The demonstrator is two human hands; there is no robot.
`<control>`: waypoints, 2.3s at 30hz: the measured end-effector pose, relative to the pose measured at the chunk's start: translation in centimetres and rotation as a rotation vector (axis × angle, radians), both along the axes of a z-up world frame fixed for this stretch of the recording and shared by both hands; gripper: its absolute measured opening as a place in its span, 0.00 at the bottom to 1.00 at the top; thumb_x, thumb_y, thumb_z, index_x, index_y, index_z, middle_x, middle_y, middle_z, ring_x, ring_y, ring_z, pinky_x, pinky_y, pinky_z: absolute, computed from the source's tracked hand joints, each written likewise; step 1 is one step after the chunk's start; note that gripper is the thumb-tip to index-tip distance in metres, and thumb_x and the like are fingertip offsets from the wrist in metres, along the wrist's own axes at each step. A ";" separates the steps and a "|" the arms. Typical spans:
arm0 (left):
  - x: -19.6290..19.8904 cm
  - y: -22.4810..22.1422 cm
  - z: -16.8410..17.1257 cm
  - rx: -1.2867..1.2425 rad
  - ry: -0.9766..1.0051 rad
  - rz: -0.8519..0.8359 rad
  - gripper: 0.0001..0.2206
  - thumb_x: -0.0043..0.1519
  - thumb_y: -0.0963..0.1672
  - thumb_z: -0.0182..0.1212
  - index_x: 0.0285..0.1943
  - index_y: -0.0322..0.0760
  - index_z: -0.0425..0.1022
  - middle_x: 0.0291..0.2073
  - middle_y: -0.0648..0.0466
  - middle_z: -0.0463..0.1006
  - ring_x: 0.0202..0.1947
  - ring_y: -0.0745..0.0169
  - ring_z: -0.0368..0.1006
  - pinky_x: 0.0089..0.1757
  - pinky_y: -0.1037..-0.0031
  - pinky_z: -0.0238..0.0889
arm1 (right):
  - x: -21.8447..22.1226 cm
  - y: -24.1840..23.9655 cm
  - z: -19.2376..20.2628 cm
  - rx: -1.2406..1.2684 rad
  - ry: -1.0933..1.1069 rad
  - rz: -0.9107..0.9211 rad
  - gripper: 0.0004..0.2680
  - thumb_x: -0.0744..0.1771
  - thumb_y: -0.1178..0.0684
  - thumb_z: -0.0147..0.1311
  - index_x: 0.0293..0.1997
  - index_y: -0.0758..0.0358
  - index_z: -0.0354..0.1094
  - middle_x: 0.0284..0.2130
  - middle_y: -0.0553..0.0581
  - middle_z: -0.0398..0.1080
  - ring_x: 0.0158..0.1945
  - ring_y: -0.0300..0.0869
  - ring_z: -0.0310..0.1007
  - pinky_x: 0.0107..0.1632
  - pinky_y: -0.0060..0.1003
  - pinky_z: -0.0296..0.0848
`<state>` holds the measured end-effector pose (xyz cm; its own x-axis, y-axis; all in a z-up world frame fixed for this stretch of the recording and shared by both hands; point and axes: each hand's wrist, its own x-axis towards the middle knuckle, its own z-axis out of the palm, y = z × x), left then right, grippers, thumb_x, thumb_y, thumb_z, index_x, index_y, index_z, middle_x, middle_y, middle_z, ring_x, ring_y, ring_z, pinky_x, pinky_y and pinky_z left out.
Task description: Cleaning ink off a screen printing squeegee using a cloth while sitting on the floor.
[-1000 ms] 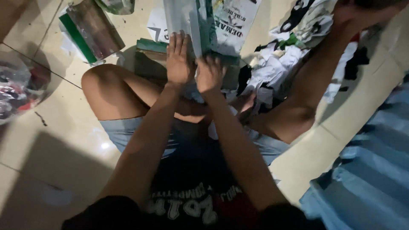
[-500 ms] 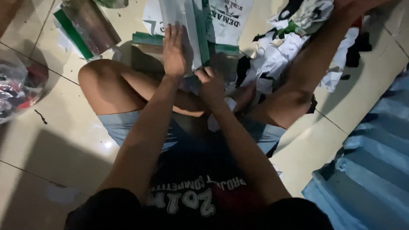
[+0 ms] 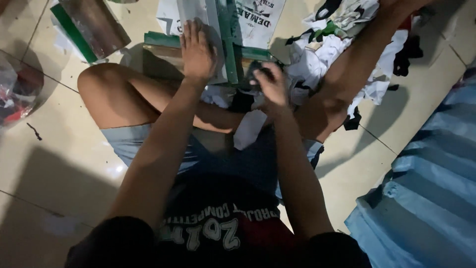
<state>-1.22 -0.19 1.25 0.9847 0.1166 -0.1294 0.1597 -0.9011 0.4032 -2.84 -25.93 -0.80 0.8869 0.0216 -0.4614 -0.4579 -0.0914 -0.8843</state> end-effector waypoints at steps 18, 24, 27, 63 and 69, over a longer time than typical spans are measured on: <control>0.0 -0.7 3.8 0.064 0.112 -0.086 0.27 0.74 0.50 0.29 0.84 0.40 0.40 0.80 0.42 0.37 0.80 0.43 0.31 0.71 0.44 0.24 | 6.3 13.6 0.8 -0.963 -0.862 0.463 0.06 0.65 0.64 0.53 0.44 0.63 0.69 0.40 0.64 0.70 0.43 0.56 0.73 0.43 0.46 0.76; 0.0 -1.3 2.6 0.119 0.067 -0.018 0.29 0.71 0.50 0.33 0.83 0.41 0.44 0.80 0.44 0.44 0.79 0.48 0.36 0.70 0.45 0.27 | 11.5 15.6 -2.7 -0.945 -0.876 0.358 0.06 0.67 0.57 0.57 0.46 0.60 0.67 0.44 0.60 0.72 0.41 0.56 0.77 0.37 0.48 0.76; 0.2 -1.1 2.0 0.143 0.162 -0.044 0.29 0.72 0.49 0.34 0.84 0.42 0.38 0.81 0.46 0.38 0.80 0.48 0.32 0.71 0.45 0.27 | 5.3 13.7 3.0 -0.922 -0.719 0.499 0.07 0.68 0.61 0.48 0.47 0.61 0.71 0.37 0.63 0.72 0.37 0.54 0.73 0.39 0.46 0.73; -1.7 4.8 2.3 -0.258 0.105 -0.060 0.24 0.73 0.45 0.41 0.79 0.39 0.57 0.78 0.44 0.49 0.79 0.46 0.42 0.71 0.59 0.45 | -0.4 10.0 6.9 -0.498 -0.536 0.456 0.07 0.71 0.56 0.51 0.51 0.66 0.70 0.41 0.73 0.74 0.47 0.70 0.74 0.47 0.58 0.76; -0.4 7.0 -6.6 -0.133 -0.306 -0.222 0.22 0.70 0.47 0.49 0.72 0.36 0.70 0.68 0.36 0.64 0.69 0.33 0.60 0.65 0.53 0.57 | 1.3 12.2 5.1 -0.590 -0.456 0.586 0.09 0.71 0.51 0.53 0.56 0.57 0.71 0.46 0.68 0.75 0.51 0.63 0.76 0.49 0.52 0.77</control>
<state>-1.60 6.85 -5.37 0.9794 -0.1010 0.1746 -0.1785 -0.8370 0.5173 -1.51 -13.75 4.27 0.9064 0.3944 -0.1516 0.1808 -0.6863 -0.7045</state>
